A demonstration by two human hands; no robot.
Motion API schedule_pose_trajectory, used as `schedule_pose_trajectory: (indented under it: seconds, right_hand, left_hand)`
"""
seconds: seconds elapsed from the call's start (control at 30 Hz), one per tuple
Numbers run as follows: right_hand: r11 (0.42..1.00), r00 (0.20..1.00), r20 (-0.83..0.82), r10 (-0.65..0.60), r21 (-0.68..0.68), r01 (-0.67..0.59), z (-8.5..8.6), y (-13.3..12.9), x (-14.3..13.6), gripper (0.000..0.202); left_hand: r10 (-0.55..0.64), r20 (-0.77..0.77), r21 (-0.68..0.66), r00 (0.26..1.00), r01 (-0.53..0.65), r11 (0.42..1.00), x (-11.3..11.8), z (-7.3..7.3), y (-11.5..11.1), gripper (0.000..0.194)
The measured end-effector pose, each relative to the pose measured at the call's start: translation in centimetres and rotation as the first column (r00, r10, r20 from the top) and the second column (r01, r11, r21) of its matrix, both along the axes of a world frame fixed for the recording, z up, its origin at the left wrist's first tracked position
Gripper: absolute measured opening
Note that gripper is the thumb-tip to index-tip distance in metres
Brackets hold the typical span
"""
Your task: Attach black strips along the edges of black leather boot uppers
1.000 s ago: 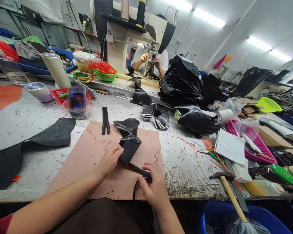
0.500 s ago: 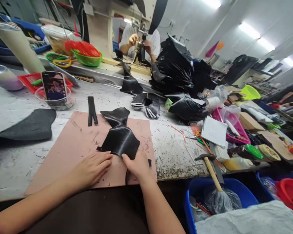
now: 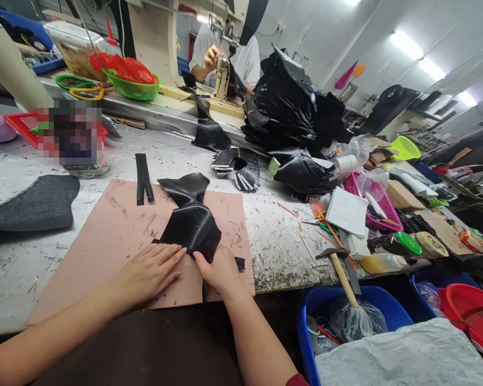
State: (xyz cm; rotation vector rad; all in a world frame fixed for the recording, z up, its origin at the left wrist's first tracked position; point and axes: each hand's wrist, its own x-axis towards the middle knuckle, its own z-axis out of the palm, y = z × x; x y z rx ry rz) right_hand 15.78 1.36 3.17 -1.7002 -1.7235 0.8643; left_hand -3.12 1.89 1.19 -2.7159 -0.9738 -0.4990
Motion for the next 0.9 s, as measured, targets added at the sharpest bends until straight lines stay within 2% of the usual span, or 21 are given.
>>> schedule_pose_trajectory:
  seconds: [0.13,0.33,0.4,0.5,0.6,0.73,0.9]
  right_hand:
    - [0.999,0.999,0.025,-0.023,-0.042,0.024,0.1,0.4,0.1,0.033]
    - [0.994,0.995,0.094,-0.041,-0.099,0.050,0.0,1.6,0.2,0.019]
    - [0.990,0.993,0.112,-0.040,-0.127,0.054,0.0,1.9,0.4,0.020]
    - [0.994,0.994,0.108,-0.024,-0.104,0.035,0.0,2.1,0.7,0.018]
    - [0.995,0.996,0.087,-0.013,-0.097,0.021,0.3,2.1,0.8,0.026]
    - [0.987,0.995,0.103,0.005,-0.163,0.012,1.0,2.0,0.9,0.024]
    - [0.973,0.979,0.192,0.070,-0.228,-0.025,1.9,1.8,0.9,0.024]
  left_hand:
    - [0.016,0.002,0.013,1.000,-0.016,1.000,0.2,0.1,0.1,0.038]
    - [0.040,-0.050,0.035,0.998,-0.038,0.999,0.6,0.1,-0.2,0.037]
    - [0.040,-0.065,0.040,0.997,-0.038,0.998,0.8,0.2,-0.2,0.040]
    - [0.035,-0.070,0.032,0.997,-0.033,0.999,1.0,0.4,0.1,0.041]
    - [0.019,-0.056,0.014,0.998,-0.018,1.000,0.8,0.2,0.3,0.042]
    - [0.000,-0.006,0.025,1.000,0.000,1.000,0.4,-0.3,0.4,0.045]
    - [-0.005,0.025,0.040,1.000,0.004,0.999,0.4,-0.5,0.4,0.043]
